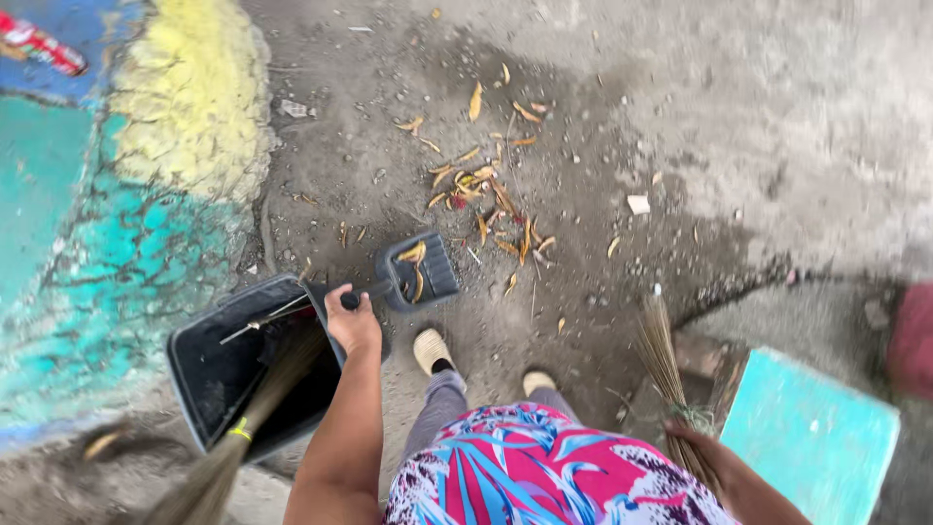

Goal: The person sweeps leaves and small sticks into a dustpan using a bundle of twigs and then empties the contents into a black bin.

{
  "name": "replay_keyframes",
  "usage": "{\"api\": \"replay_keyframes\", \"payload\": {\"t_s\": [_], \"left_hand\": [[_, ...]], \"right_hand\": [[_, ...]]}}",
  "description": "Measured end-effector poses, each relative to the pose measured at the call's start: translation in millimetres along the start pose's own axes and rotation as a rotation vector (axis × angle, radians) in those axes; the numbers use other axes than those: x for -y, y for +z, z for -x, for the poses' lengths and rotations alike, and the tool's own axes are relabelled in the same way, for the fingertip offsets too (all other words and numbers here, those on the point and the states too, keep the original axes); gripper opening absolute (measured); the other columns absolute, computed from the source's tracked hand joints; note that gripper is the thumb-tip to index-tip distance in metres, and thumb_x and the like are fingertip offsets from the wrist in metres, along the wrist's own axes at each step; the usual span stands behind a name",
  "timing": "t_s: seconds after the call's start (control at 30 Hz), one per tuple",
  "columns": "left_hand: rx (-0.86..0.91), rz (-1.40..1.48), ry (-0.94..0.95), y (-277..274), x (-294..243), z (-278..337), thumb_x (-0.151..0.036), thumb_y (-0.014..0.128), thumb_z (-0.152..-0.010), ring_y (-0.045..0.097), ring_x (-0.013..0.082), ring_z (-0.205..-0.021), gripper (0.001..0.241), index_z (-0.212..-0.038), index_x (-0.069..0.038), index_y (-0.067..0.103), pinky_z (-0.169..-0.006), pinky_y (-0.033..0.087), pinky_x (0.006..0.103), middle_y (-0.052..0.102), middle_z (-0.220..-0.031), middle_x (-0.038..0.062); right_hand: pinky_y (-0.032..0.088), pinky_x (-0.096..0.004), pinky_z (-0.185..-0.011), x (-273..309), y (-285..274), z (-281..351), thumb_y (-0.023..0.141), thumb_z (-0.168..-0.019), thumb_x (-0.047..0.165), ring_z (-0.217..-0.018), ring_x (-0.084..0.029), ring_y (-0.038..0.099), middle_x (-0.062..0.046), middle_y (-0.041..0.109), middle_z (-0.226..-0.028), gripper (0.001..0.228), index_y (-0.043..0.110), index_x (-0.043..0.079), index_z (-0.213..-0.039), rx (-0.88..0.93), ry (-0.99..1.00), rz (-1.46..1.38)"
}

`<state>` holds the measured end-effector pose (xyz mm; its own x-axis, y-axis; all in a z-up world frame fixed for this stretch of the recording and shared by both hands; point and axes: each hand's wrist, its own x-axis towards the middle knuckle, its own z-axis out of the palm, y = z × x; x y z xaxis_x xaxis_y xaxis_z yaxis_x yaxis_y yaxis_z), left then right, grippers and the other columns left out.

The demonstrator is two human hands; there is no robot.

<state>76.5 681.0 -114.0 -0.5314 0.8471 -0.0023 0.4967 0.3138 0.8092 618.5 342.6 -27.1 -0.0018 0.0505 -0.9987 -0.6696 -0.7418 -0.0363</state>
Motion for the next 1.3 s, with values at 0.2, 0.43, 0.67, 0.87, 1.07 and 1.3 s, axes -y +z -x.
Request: {"api": "replay_keyframes", "payload": {"t_s": [0.2, 0.43, 0.67, 0.87, 1.07, 1.3], "left_hand": [[0.097, -0.053, 0.163, 16.3, -15.2, -73.8, -0.004, 0.081, -0.083, 0.069, 0.0338, -0.101, 0.035, -0.113, -0.007, 0.063, -0.088, 0.054, 0.04, 0.07, -0.116, 0.016], [0.056, -0.096, 0.071, 43.1, -26.4, -114.7, -0.004, 0.083, -0.081, 0.068, 0.0314, -0.095, 0.038, -0.114, -0.007, 0.064, -0.084, 0.053, 0.0409, 0.068, -0.109, 0.014], [-0.011, -0.06, 0.151, 62.2, -13.5, -136.8, -0.002, 0.086, -0.077, 0.067, 0.0296, -0.095, 0.04, -0.112, -0.004, 0.067, -0.085, 0.054, 0.0397, 0.068, -0.109, 0.014], [-0.034, 0.007, 0.108, 78.6, -32.3, -116.0, 0.0, 0.086, -0.08, 0.066, 0.0271, -0.097, 0.039, -0.114, -0.003, 0.068, -0.085, 0.055, 0.0371, 0.068, -0.113, 0.013], [-0.06, 0.11, -0.156, 107.2, -88.4, -54.9, -0.003, 0.082, -0.083, 0.068, 0.0207, -0.093, 0.037, -0.115, -0.006, 0.065, -0.081, 0.057, 0.0352, 0.069, -0.109, 0.009], [-0.103, 0.096, -0.108, 163.1, -140.0, -12.6, 0.001, 0.084, -0.082, 0.069, 0.0186, -0.091, 0.037, -0.113, -0.003, 0.066, -0.08, 0.058, 0.0335, 0.07, -0.106, 0.009]], "right_hand": [[0.045, -0.042, -0.051, -2.1, 249.1, -75.3, 0.068, -0.088, 0.05, -0.052, -0.02, 0.05, -0.002, 0.06, -0.067, 0.035, 0.066, 0.016, -0.085, 0.208, 0.103, 0.028], [0.055, -0.04, -0.053, 71.9, 425.4, 3.0, 0.066, -0.089, 0.038, -0.059, -0.025, 0.063, -0.008, 0.064, -0.072, 0.021, 0.064, 0.018, -0.094, 0.36, -0.141, 0.094], [0.048, -0.035, -0.049, 66.0, 220.8, 42.5, 0.069, -0.083, 0.048, -0.053, -0.021, 0.059, -0.011, 0.068, -0.075, 0.054, 0.068, 0.005, -0.116, 0.037, -0.231, 0.243], [0.053, -0.044, -0.052, 102.9, 90.1, -10.1, 0.07, -0.086, 0.044, -0.057, -0.03, 0.066, -0.014, 0.066, -0.073, 0.043, 0.061, 0.004, -0.099, -0.079, -0.223, -0.115], [0.043, -0.034, -0.042, 185.5, 124.1, -68.3, 0.069, -0.086, 0.047, -0.048, -0.019, 0.058, -0.01, 0.076, -0.073, 0.039, 0.074, 0.009, -0.093, 0.222, -0.148, 0.084], [0.056, -0.038, -0.055, 238.2, 135.6, 6.7, 0.075, -0.083, 0.045, -0.062, -0.024, 0.064, -0.011, 0.067, -0.082, 0.049, 0.067, 0.004, -0.108, 0.112, -0.139, 0.373]]}}
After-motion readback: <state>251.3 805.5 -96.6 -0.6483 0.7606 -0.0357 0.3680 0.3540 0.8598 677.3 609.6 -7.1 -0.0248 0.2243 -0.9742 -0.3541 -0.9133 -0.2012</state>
